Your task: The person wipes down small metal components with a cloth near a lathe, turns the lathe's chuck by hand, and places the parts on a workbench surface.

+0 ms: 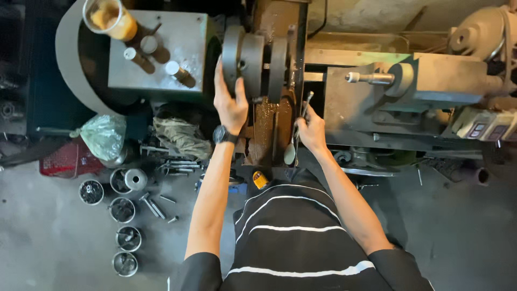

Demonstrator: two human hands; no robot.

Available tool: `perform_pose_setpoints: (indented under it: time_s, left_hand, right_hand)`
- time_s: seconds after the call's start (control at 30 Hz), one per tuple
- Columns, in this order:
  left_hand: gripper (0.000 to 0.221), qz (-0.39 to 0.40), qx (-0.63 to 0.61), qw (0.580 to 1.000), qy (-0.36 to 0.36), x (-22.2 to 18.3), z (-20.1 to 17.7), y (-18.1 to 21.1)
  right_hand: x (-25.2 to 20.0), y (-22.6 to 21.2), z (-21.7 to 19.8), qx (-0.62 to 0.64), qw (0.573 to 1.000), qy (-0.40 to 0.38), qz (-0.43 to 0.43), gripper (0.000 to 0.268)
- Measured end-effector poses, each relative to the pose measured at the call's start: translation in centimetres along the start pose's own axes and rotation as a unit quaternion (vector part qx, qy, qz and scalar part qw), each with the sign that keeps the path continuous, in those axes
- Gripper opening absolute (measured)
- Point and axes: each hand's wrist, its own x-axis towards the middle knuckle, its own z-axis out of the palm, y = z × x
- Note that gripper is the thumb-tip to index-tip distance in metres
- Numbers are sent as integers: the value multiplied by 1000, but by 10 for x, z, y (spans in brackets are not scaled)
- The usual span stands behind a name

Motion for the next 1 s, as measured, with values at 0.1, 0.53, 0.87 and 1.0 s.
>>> perform_pose_setpoints:
  time_s: [0.1, 0.53, 0.87, 1.0]
  left_hand:
    - [53, 39, -4, 999, 17, -7, -11, 23]
    - [35, 114, 79, 951, -278, 56, 53, 50]
    - [28, 157, 73, 962, -213, 48, 58, 47]
    - [27, 149, 48, 967, -203, 46, 56, 49]
  right_hand:
    - [-6, -36, -16, -2, 999, -1, -45, 52]
    - [17, -92, -30, -104, 987, -113, -54, 46]
    - [38, -16, 23, -83, 925, 94, -359, 42]
    - [35, -17, 8, -74, 936, 82, -334, 49]
